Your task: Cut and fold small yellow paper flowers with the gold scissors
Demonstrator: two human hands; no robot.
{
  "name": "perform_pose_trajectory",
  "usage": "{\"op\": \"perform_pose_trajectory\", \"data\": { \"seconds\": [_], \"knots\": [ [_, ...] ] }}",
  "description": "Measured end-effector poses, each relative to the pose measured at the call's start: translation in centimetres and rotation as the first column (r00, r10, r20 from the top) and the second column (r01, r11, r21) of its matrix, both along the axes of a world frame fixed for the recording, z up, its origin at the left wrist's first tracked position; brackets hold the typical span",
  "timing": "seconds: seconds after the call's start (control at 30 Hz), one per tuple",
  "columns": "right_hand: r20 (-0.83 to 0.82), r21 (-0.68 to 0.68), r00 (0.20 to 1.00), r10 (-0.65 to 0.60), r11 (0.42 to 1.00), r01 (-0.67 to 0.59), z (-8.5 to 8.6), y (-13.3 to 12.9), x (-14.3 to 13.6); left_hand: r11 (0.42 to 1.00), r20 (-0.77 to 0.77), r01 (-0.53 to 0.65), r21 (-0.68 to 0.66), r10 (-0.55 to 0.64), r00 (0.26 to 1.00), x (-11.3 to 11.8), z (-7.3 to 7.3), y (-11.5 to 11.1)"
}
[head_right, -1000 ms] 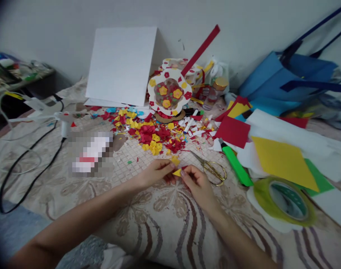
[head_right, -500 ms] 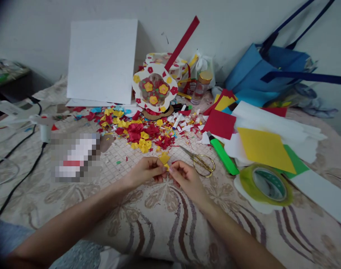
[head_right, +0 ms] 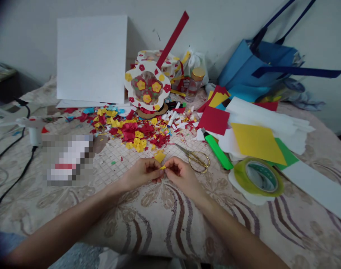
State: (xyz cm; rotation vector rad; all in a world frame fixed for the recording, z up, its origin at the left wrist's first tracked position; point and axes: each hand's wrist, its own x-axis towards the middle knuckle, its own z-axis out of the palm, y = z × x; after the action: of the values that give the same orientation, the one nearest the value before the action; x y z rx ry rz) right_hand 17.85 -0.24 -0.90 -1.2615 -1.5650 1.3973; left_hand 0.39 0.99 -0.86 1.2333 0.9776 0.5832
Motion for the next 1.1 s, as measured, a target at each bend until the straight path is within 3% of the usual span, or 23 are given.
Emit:
{"op": "perform_pose_trajectory", "data": {
  "seconds": [0.2, 0.47, 0.67, 0.93, 1.0, 1.1],
  "knots": [
    [0.038, 0.064, 0.999, 0.028, 0.997, -0.031, -0.20, -0.02, 0.20, 0.999, 0.023, -0.014, -0.049, 0.015, 1.000, 0.01, -0.05, 0.01],
    [0.200, 0.267, 0.980, -0.016, 0.963, -0.038, -0.12, -0.37, 0.21, 0.994, 0.074, 0.028, -0.108, -0.021, 0.997, -0.04, -0.16, 0.27],
    [0.232, 0.281, 0.973, 0.001, 0.957, -0.068, 0.29, -0.24, 0.43, 0.970, 0.135, 0.028, -0.239, 0.005, 0.991, -0.18, -0.14, 0.49],
    [0.290, 0.441, 0.957, -0.006, 0.888, -0.128, 0.16, -0.16, 0.48, 0.961, 0.135, -0.001, -0.276, 0.039, 0.990, -0.19, -0.10, 0.43],
    [0.273, 0.423, 0.962, 0.004, 0.898, -0.124, 0.11, -0.15, 0.46, 0.962, 0.127, 0.005, -0.271, 0.030, 0.991, -0.26, -0.12, 0.47],
    [0.197, 0.277, 0.980, 0.033, 0.957, -0.088, 0.08, -0.09, 0.50, 0.969, 0.116, 0.009, -0.247, 0.021, 0.993, -0.32, -0.14, 0.56]
  ]
}}
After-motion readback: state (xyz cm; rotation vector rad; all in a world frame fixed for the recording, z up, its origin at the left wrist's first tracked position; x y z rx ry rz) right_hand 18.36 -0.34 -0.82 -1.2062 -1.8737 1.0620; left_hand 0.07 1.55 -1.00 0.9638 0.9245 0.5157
